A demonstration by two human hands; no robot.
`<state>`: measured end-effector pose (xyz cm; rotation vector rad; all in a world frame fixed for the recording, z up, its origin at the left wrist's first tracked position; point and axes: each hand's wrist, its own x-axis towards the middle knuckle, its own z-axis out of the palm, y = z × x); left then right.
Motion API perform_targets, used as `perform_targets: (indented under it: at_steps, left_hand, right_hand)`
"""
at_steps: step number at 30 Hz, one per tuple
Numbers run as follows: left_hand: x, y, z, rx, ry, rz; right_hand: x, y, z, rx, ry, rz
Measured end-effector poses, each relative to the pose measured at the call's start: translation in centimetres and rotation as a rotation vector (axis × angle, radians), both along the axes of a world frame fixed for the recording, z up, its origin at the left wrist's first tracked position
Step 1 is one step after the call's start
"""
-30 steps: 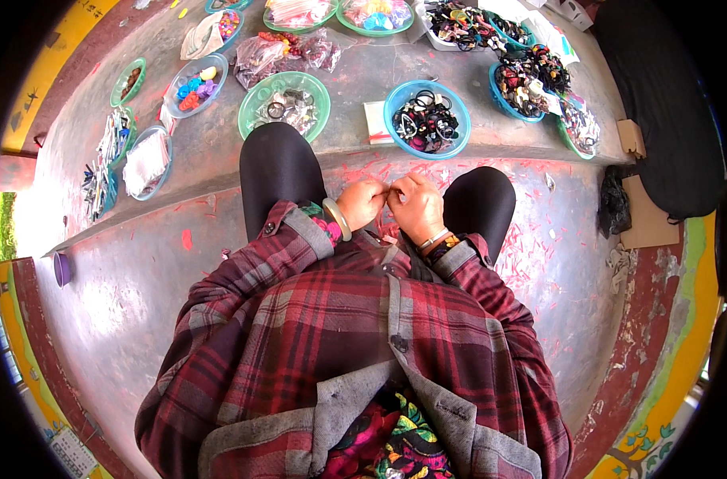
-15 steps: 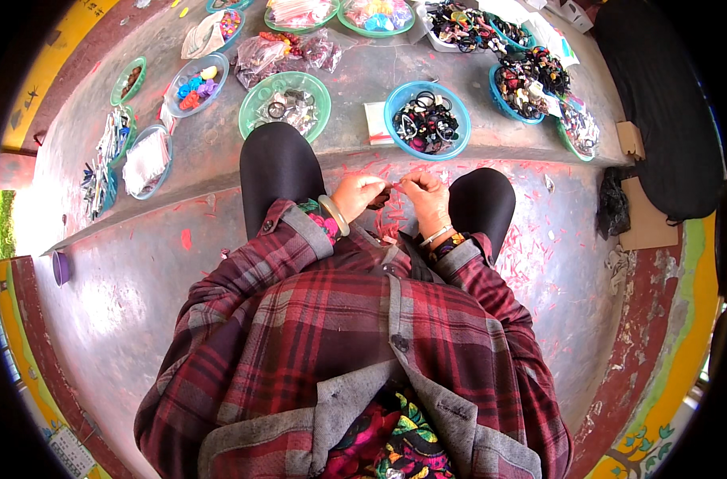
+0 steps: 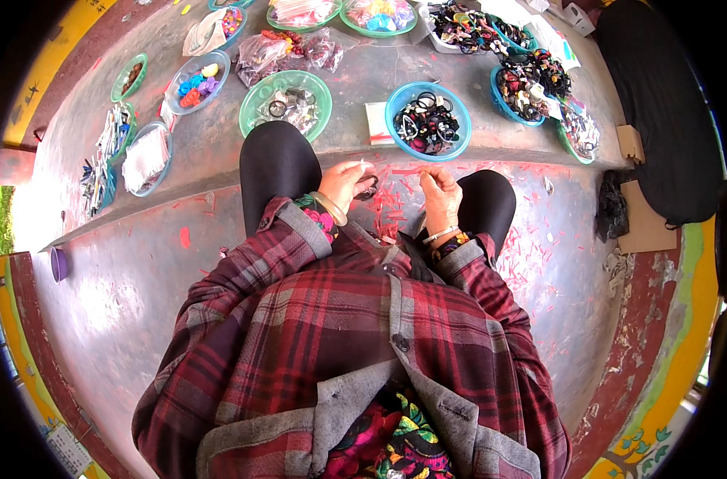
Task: The person sits on the floor and repeatedly picks up hair ties from a blue bowl, places them into small clear plastic bags, and sets the filled bags aside. The person handles the items one at a time using their hands.
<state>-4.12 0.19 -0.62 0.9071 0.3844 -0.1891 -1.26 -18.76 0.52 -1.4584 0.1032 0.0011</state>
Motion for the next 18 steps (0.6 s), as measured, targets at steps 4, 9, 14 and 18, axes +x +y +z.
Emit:
perform_targets:
  at_steps: [4,9,14,18]
  left_hand:
    - [0.4,0.4,0.5,0.036,0.01,0.196]
    - [0.5,0.6,0.8,0.037,0.002,0.245]
    - [0.3,0.5,0.9,0.042,0.028,0.221]
    - [0.2,0.6,0.6,0.014,0.023,0.183]
  right_hand:
    - [0.1,-0.1,-0.5,-0.121,-0.09,0.014]
    - [0.1,-0.2,1.2,-0.709,-0.325,0.129]
    - [1.9,-2.1,7.1,-0.813,-0.605,-0.06]
    - [4.1,-7.9,9.7,-0.884,-0.631,-0.339]
